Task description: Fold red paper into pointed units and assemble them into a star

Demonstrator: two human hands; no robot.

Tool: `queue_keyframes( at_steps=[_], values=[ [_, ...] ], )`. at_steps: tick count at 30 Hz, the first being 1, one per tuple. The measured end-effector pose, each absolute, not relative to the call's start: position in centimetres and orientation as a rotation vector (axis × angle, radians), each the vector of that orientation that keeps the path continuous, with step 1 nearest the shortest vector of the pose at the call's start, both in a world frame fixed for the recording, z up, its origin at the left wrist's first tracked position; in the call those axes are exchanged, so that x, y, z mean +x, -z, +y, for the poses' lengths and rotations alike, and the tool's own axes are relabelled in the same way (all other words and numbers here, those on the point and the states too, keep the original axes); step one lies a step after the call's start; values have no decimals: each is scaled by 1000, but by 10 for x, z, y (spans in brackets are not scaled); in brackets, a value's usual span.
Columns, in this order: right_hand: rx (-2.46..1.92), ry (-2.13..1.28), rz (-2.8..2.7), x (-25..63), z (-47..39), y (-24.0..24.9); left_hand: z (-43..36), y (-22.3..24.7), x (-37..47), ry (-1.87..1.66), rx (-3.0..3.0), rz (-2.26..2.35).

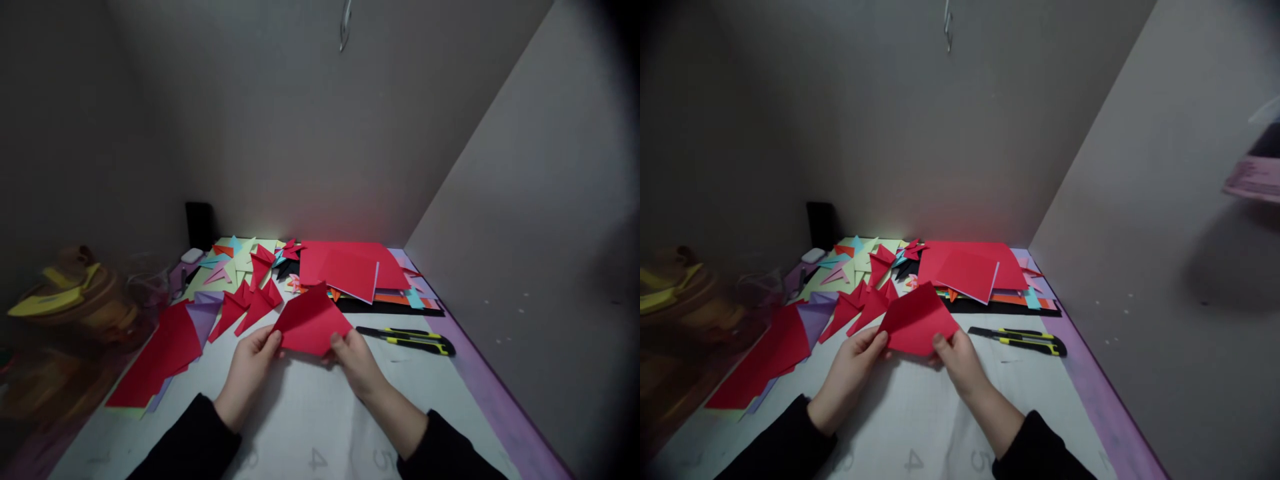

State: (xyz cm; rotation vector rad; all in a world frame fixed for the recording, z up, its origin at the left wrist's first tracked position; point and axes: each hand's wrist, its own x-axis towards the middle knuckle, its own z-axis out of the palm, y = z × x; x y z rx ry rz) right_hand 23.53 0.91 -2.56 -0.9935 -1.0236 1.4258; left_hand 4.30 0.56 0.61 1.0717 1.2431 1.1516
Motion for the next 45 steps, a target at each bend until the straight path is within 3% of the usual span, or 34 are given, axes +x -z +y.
queue_keyframes(
  at_steps=[8,10,15,18,23,27,31,36,45],
  values=[
    [-1135,-1329,-1075,233,13,24,-1,-13,49,-1040,779,1109],
    [-1148,-1097,-1172,238,13,24,0,-14,46,-974,837,1135],
    [-1040,-2,-1885,242,-3,12,2,-9,46,-1008,885,1216],
    [-930,153,-2382,236,-10,9,0,-2,49,-961,931,1220],
    [-944,26,-2700,234,-7,24,-13,1,37,-840,1230,1345],
    [-970,-38,-2715,238,-11,34,-27,-9,20,-801,1869,1606],
    [-961,-113,-2721,237,-17,28,-35,-6,19,-609,2430,1240],
    [-966,-371,-2728,254,-8,14,-31,4,24,-329,2500,1226],
    [-842,-701,-2716,285,8,10,-34,-15,19,-126,2614,913]
  ],
)
